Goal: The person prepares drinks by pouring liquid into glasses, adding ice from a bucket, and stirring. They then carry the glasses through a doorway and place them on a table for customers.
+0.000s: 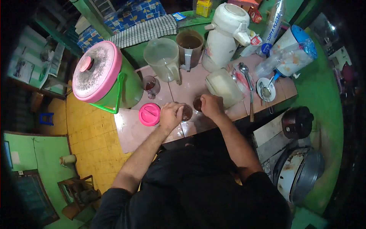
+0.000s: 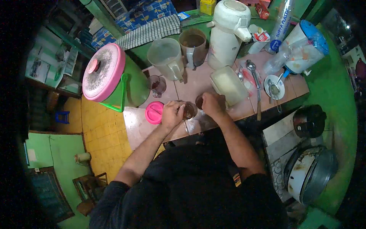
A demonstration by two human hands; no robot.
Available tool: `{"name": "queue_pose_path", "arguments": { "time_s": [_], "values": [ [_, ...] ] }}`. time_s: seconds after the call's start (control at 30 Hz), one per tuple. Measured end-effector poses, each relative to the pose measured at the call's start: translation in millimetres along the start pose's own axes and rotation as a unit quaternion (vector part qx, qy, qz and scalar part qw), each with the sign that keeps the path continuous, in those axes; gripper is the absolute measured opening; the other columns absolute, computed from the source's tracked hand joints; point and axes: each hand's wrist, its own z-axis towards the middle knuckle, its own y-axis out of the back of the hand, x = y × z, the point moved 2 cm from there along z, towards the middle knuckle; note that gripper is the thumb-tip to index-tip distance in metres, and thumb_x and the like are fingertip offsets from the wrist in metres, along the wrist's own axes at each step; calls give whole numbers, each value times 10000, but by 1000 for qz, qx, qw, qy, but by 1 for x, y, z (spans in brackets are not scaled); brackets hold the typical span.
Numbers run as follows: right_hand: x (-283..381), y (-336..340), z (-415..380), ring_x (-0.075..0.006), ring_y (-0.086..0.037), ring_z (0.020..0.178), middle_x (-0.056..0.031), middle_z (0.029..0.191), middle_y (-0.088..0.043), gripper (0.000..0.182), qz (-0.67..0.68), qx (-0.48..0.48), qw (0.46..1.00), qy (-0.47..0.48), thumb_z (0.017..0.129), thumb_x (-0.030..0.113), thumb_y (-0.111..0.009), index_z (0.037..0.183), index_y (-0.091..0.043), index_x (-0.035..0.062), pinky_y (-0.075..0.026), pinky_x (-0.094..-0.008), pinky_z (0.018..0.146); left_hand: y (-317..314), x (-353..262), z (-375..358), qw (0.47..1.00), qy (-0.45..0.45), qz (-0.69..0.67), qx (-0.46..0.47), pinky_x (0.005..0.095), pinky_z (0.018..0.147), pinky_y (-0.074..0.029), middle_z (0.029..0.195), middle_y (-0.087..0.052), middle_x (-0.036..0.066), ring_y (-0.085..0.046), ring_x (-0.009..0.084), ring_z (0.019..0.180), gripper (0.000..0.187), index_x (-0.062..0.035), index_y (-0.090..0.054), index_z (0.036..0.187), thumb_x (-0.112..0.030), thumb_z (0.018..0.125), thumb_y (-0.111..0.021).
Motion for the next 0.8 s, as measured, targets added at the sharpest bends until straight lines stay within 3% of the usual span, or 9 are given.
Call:
{"name": "queue_pose_path", "arguments": {
  "time_s": [0.07, 0.17, 0.27, 0.37, 0.43, 0.57, 0.63, 0.73, 0.8],
  "values": [
    [4, 8, 0, -370, -680, 790, -152, 815, -702, 125, 46, -44, 998, -7, 894, 170, -602, 852, -694, 97, -486, -512, 702, 4, -4, 2, 1000, 1, 7, -25, 432, 798, -497, 903, -712, 105, -645, 318, 879, 156, -97, -763, 963, -168, 870, -660],
    [7, 12, 1, -379, -676, 783, -156, 809, -699, 135, -47, -2, 999, 5, 900, 176, -603, 859, -698, 89, -500, -502, 723, 2, -3, 1, 1000, 15, 6, 9, 437, 804, -500, 900, -711, 110, -641, 323, 871, 158, -93, -763, 972, -155, 871, -659],
    [8, 12, 1, -377, -672, 765, -150, 797, -694, 131, 56, -36, 998, 8, 897, 174, -603, 853, -700, 97, -491, -526, 700, 2, 0, 1, 999, 23, -11, -37, 430, 804, -500, 884, -710, 114, -642, 323, 856, 157, -84, -763, 975, -137, 869, -659],
    [9, 15, 3, -381, -674, 776, -158, 807, -697, 135, -67, -1, 998, 12, 899, 174, -602, 884, -709, 92, -516, -506, 712, 0, -1, 2, 999, 23, -48, 5, 424, 808, -499, 887, -711, 110, -640, 318, 854, 159, -90, -765, 981, -126, 869, -659],
    [4, 7, 6, -383, -674, 772, -171, 799, -691, 142, 62, -5, 998, 2, 899, 171, -599, 873, -708, 85, -501, -525, 700, 4, -2, 2, 999, 14, -33, -14, 425, 806, -500, 889, -709, 108, -640, 318, 854, 159, -97, -766, 982, -130, 868, -662],
    [8, 15, 3, -389, -674, 795, -178, 818, -694, 159, -30, 13, 999, 9, 903, 175, -595, 856, -700, 65, -516, -502, 724, 0, 1, 1, 1000, 0, -16, -7, 430, 796, -500, 887, -700, 102, -638, 317, 853, 161, -115, -769, 987, -143, 866, -667],
    [1, 3, 3, -398, -664, 775, -174, 803, -688, 168, 105, -37, 994, 0, 904, 168, -588, 828, -684, 53, -497, -525, 697, -1, 4, -1, 1000, 0, -11, -17, 432, 798, -500, 880, -698, 101, -638, 317, 852, 161, -114, -767, 982, -141, 858, -669],
    [-7, -6, 3, -396, -669, 795, -169, 827, -698, 153, -40, 2, 999, 7, 899, 156, -593, 846, -682, 44, -515, -498, 719, -2, 5, 0, 1000, 0, -12, -17, 436, 801, -503, 875, -695, 100, -637, 316, 857, 159, -109, -761, 966, -133, 836, -672],
    [-6, -8, 2, -396, -667, 798, -169, 820, -696, 149, 14, 0, 1000, -3, 899, 150, -592, 844, -679, 43, -503, -510, 715, -6, 11, -1, 1000, 3, -16, -8, 437, 803, -504, 877, -696, 100, -636, 317, 863, 159, -105, -757, 957, -126, 823, -672]
  ]
}}
